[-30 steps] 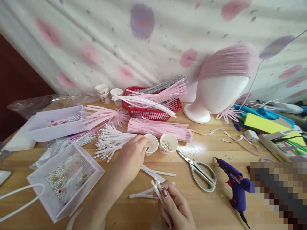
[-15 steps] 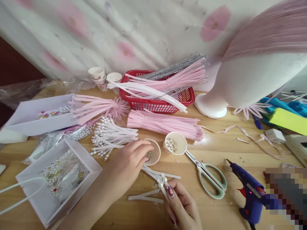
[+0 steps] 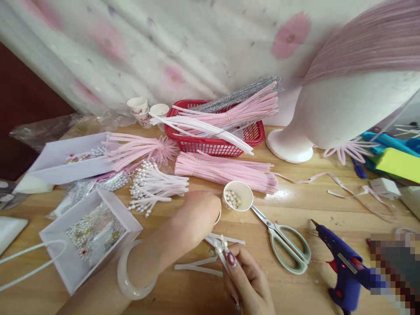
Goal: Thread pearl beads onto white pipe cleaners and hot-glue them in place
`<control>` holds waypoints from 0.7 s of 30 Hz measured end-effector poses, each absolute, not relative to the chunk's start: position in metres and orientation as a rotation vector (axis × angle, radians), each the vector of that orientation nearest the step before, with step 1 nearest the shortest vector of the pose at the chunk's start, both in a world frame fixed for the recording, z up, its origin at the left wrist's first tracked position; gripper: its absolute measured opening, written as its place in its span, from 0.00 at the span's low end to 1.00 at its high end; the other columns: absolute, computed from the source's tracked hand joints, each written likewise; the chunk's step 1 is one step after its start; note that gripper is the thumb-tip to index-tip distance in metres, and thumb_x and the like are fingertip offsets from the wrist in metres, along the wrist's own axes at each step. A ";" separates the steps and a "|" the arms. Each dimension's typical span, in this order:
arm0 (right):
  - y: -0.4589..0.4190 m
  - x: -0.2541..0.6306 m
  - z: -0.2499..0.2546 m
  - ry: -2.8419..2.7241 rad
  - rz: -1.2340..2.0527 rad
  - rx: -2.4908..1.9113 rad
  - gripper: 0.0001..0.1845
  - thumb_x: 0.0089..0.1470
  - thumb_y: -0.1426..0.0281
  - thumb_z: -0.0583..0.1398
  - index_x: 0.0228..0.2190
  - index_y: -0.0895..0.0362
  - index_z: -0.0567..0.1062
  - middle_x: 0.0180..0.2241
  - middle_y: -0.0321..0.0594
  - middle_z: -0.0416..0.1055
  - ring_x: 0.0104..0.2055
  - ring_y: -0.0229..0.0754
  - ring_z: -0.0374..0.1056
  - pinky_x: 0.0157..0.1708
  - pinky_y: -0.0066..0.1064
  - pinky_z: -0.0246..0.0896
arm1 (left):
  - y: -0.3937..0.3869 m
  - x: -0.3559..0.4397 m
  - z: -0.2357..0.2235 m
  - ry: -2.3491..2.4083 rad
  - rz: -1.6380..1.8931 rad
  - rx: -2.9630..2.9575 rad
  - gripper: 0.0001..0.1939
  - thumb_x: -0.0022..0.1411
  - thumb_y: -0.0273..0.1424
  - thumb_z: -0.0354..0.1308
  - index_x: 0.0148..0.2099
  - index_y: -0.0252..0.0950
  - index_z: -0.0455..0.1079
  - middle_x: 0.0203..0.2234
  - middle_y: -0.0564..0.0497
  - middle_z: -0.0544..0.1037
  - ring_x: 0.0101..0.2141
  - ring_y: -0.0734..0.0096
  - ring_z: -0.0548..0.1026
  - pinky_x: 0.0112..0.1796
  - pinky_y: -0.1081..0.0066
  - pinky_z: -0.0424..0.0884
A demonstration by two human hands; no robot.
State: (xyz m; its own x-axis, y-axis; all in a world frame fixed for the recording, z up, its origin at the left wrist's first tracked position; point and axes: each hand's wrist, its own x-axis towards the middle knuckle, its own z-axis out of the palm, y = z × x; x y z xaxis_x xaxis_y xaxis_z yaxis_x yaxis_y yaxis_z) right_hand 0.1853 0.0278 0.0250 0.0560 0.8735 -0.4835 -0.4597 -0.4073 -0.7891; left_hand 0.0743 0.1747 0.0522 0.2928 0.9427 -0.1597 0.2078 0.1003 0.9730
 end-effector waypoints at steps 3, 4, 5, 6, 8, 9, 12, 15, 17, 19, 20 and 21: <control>0.027 0.186 0.024 -0.467 1.576 -1.219 0.27 0.53 0.46 0.68 0.27 0.57 0.71 0.15 0.21 0.50 0.17 0.27 0.37 0.18 0.25 0.32 | 0.174 0.079 0.069 1.186 0.604 1.621 0.25 0.38 0.12 0.60 0.07 0.40 0.51 0.07 0.61 0.47 0.15 0.78 0.45 0.23 0.68 0.53; 0.026 0.187 0.024 -0.469 1.570 -1.218 0.26 0.54 0.46 0.68 0.28 0.57 0.71 0.16 0.21 0.49 0.17 0.27 0.37 0.18 0.25 0.32 | 0.174 0.078 0.076 1.193 0.566 1.676 0.24 0.37 0.12 0.57 0.07 0.40 0.50 0.08 0.61 0.46 0.15 0.78 0.45 0.24 0.68 0.53; 0.026 0.187 0.023 -0.473 1.558 -1.224 0.26 0.54 0.46 0.68 0.28 0.57 0.72 0.16 0.21 0.50 0.17 0.27 0.37 0.18 0.25 0.33 | 0.174 0.076 0.081 1.198 0.538 1.722 0.23 0.38 0.12 0.56 0.07 0.40 0.51 0.08 0.61 0.47 0.15 0.77 0.45 0.25 0.67 0.54; 0.026 0.187 0.024 -0.479 1.538 -1.235 0.26 0.54 0.47 0.67 0.29 0.57 0.72 0.16 0.21 0.51 0.17 0.28 0.38 0.19 0.24 0.34 | 0.174 0.074 0.087 1.199 0.518 1.760 0.22 0.39 0.13 0.56 0.08 0.40 0.53 0.08 0.60 0.50 0.15 0.76 0.48 0.26 0.67 0.56; 0.026 0.185 0.026 -0.495 1.486 -1.250 0.25 0.55 0.47 0.67 0.30 0.57 0.72 0.16 0.23 0.54 0.18 0.29 0.42 0.19 0.24 0.37 | 0.172 0.065 0.094 1.193 0.507 1.822 0.16 0.43 0.14 0.57 0.13 0.39 0.66 0.12 0.56 0.65 0.18 0.70 0.61 0.30 0.67 0.61; 0.027 0.184 0.028 -0.502 1.465 -1.254 0.25 0.55 0.47 0.67 0.29 0.56 0.72 0.16 0.24 0.55 0.18 0.29 0.43 0.20 0.24 0.38 | 0.169 0.059 0.096 1.185 0.530 1.824 0.14 0.47 0.16 0.58 0.19 0.40 0.73 0.17 0.54 0.73 0.22 0.66 0.68 0.32 0.67 0.64; 0.030 0.178 0.036 -0.523 1.447 -1.260 0.26 0.54 0.46 0.67 0.30 0.56 0.72 0.18 0.25 0.56 0.19 0.30 0.45 0.19 0.24 0.38 | 0.151 0.038 0.095 1.135 0.707 1.566 0.07 0.59 0.27 0.61 0.36 0.41 0.82 0.32 0.49 0.84 0.34 0.62 0.78 0.37 0.69 0.71; 0.033 0.170 0.044 -0.597 1.481 -1.258 0.25 0.55 0.46 0.66 0.32 0.57 0.74 0.19 0.25 0.56 0.17 0.29 0.45 0.18 0.25 0.38 | 0.124 0.020 0.084 1.071 0.848 1.009 0.08 0.58 0.37 0.68 0.34 0.37 0.81 0.24 0.50 0.80 0.26 0.69 0.75 0.29 0.73 0.72; 0.034 0.163 0.047 -0.675 1.497 -1.257 0.24 0.58 0.47 0.64 0.32 0.56 0.74 0.19 0.25 0.57 0.16 0.29 0.46 0.18 0.26 0.39 | 0.109 0.012 0.074 1.022 0.896 0.710 0.13 0.53 0.40 0.73 0.30 0.35 0.79 0.22 0.53 0.77 0.23 0.75 0.71 0.26 0.77 0.69; 0.034 0.156 0.049 -0.766 1.482 -1.291 0.23 0.59 0.47 0.63 0.31 0.55 0.74 0.18 0.25 0.56 0.17 0.31 0.47 0.17 0.27 0.40 | 0.100 0.008 0.064 0.975 0.929 0.529 0.17 0.48 0.41 0.77 0.28 0.34 0.77 0.21 0.54 0.75 0.22 0.79 0.70 0.25 0.79 0.69; 0.034 0.153 0.049 -0.817 1.458 -1.322 0.23 0.60 0.48 0.62 0.30 0.55 0.74 0.18 0.26 0.55 0.17 0.32 0.47 0.18 0.28 0.40 | 0.098 0.006 0.060 0.955 0.940 0.476 0.18 0.47 0.41 0.77 0.27 0.33 0.76 0.21 0.54 0.74 0.23 0.79 0.70 0.26 0.79 0.70; 0.035 0.150 0.049 -0.873 1.424 -1.359 0.23 0.61 0.49 0.62 0.28 0.55 0.73 0.18 0.26 0.54 0.18 0.32 0.46 0.18 0.28 0.40 | 0.097 0.004 0.056 0.940 0.944 0.439 0.19 0.48 0.42 0.77 0.27 0.33 0.76 0.22 0.54 0.74 0.24 0.78 0.71 0.27 0.79 0.71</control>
